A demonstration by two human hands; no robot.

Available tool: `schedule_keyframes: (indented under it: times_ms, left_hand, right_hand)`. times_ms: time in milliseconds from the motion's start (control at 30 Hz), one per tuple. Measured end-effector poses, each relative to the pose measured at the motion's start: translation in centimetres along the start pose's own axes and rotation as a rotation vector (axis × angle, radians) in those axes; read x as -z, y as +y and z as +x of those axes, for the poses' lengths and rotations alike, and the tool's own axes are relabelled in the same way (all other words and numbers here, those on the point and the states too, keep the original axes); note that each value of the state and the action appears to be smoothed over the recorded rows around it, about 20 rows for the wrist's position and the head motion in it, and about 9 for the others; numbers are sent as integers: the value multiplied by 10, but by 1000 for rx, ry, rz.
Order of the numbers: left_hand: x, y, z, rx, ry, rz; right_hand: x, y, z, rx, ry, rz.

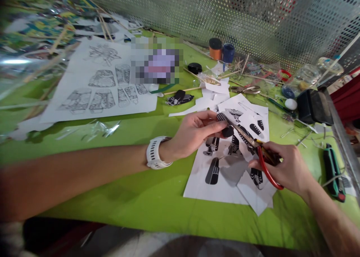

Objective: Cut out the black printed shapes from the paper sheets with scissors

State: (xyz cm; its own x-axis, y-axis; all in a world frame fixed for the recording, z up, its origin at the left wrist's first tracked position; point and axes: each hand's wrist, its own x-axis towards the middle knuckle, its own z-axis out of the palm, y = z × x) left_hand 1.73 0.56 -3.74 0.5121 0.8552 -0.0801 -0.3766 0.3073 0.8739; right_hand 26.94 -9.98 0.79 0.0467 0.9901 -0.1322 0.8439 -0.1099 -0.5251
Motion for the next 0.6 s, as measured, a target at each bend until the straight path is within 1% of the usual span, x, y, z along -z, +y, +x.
schedule_keyframes:
  times_ms: [100,300,367,467,600]
  left_hand:
    - [1,0,0,-14,-27,-1]
    - [2,0,-1,-4,-32,13]
    - [1,1,-1,-3,-34,20]
    - [1,1,-1,1,-33,27]
    - [1,0,-1,3,-28,21]
  right_hand:
    - [-1,1,1,16,8,-5]
    - [-3,7,1,14,15,-24]
    - [-3,8,2,38,22,-29]
    - [-4,7,3,69,56,-41]
    - [-4,2,3,51,79,-39]
